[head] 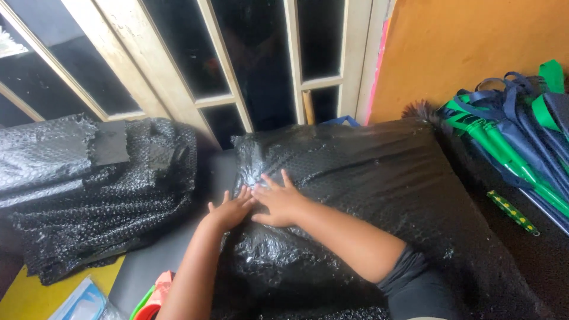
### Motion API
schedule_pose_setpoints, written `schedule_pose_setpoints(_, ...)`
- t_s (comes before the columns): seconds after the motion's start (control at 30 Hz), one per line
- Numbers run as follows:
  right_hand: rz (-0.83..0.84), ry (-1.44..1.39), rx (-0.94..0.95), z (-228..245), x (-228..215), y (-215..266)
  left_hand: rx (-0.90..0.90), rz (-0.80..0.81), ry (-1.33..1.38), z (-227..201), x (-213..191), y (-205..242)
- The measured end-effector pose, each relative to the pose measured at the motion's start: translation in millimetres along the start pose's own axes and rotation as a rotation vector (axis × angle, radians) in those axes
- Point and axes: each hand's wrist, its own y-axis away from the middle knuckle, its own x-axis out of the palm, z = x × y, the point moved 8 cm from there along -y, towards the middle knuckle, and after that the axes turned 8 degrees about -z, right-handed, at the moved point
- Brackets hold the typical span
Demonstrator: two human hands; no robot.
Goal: Dusting a blue tote bag, then wrapping it in black bubble wrap and securing it with adhesive tape.
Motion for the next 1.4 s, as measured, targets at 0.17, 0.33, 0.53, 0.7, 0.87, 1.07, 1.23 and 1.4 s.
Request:
schedule_pose_setpoints(0.17, 0.002, 0.009, 0.039, -8.2, 13.2, -8.8, 0.021, -0.004, 0.03, -0.4, 6.6, 2.5)
schedule_pose_setpoints(0.33, 0.044, -0.047, 0.053, -16.4, 12.3, -5.9, 0.026, -0.1, 0.024, 14.4, 27.2, -17.0)
schedule_pose_setpoints(0.53, -0.316, -0.893, -0.205, -45.7, -68.9, 44.6, 0.293, -0.428, 0.73, 1.0, -14.5, 50.6)
schedule_pose_setpoints(0.7, -0.103, -0.683, 0.21, -75.3, -110.9, 165.3, 0.128, -0.403, 0.759, 37.2, 14.3, 92.5)
schedule_pose_setpoints(0.87, -0.687, -0.516, 0.325, -149.7, -64.2, 312.1, 0.124, -0.417, 0.774, 46.8, 91.2, 117.1)
schedule_pose_setpoints(1.07, -0.845, -0.344, 0.86, -210.3, 54.2, 421.9, 0.025, -0.45, 0.75, 39.9, 104.3, 154.8)
schedule_pose_setpoints(1.23, -0.796, -0.503, 1.016, -218.9, 85.1, 413.5, 0.103, -0.514, 0.765, 36.4, 133.8, 133.4)
schedule_pose_setpoints(1.4, -0.901, -0.411, 0.901, -229.7, 66.2, 385.1, 0.086, -0.646, 0.74, 34.6, 138.9, 102.0)
